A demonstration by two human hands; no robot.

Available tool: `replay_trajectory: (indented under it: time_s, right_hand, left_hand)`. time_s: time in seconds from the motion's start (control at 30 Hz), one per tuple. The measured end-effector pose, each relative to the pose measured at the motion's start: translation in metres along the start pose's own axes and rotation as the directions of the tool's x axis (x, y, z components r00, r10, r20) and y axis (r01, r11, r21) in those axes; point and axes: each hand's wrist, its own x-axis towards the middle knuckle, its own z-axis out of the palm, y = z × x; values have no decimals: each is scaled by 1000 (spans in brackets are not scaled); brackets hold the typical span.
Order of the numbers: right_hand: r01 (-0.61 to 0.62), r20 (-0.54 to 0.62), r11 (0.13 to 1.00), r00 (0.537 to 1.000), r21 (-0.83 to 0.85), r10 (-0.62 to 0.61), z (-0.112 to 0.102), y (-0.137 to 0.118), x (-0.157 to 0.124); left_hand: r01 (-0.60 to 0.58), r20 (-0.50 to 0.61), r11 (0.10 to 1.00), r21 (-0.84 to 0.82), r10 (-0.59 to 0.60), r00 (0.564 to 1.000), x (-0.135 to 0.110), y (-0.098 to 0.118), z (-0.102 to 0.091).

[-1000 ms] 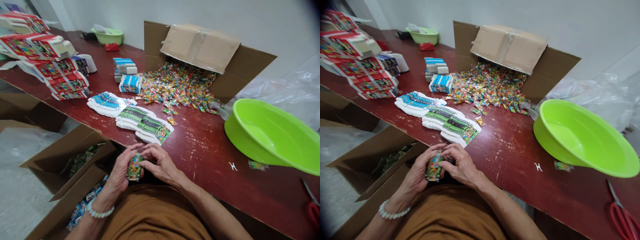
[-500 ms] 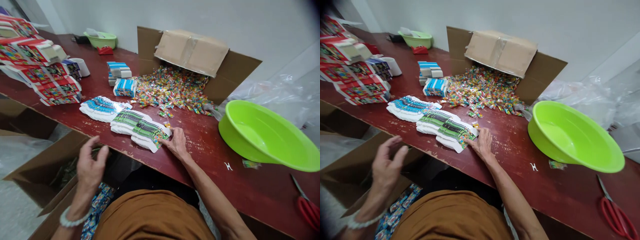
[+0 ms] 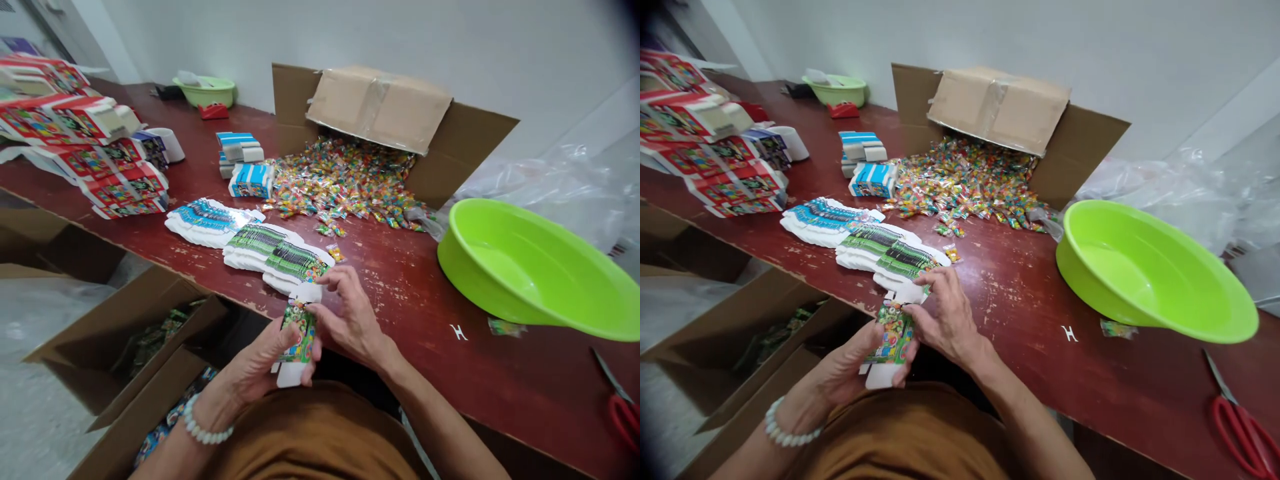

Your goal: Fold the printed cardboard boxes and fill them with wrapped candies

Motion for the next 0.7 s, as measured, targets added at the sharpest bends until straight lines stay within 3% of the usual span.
replay_trajectory:
  time_s: [0.1,0.2,0.33,0.47,0.53,0.6,0.7]
  right_hand:
    - [168,113,964,983,-206,-147,3,-3,-4]
    - [198,226,964,962,-175,-156,-1,-5,-4]
    - [35,344,998,939,-55,-14,-9,-4,-4]
    - [-202,570,974,815,106,107,-8,5,-9]
    - [-318,623,928,771,196,133,-5,8,-11]
    - [-348,569,903,808,251,154,-2,9,-11]
    - [-238,261,951,948,199,183,6,8,-11]
  left_hand:
    - [-72,-34,984,164,79,996,-1,-1,-2]
    - [-63,-10,941,332,71,997,-2,2,-5]
    - [-19,17,914,406,13,1000,-3,1,-9]
    - [60,9,887,458,-72,997,-2,-5,-6]
    - [95,2,890,446,-107,994,-1,-5,-3]
    - [97,-64,900,426,-77,995,1,-3,1]
    - [35,-234,918,394,63,970,3,0,1]
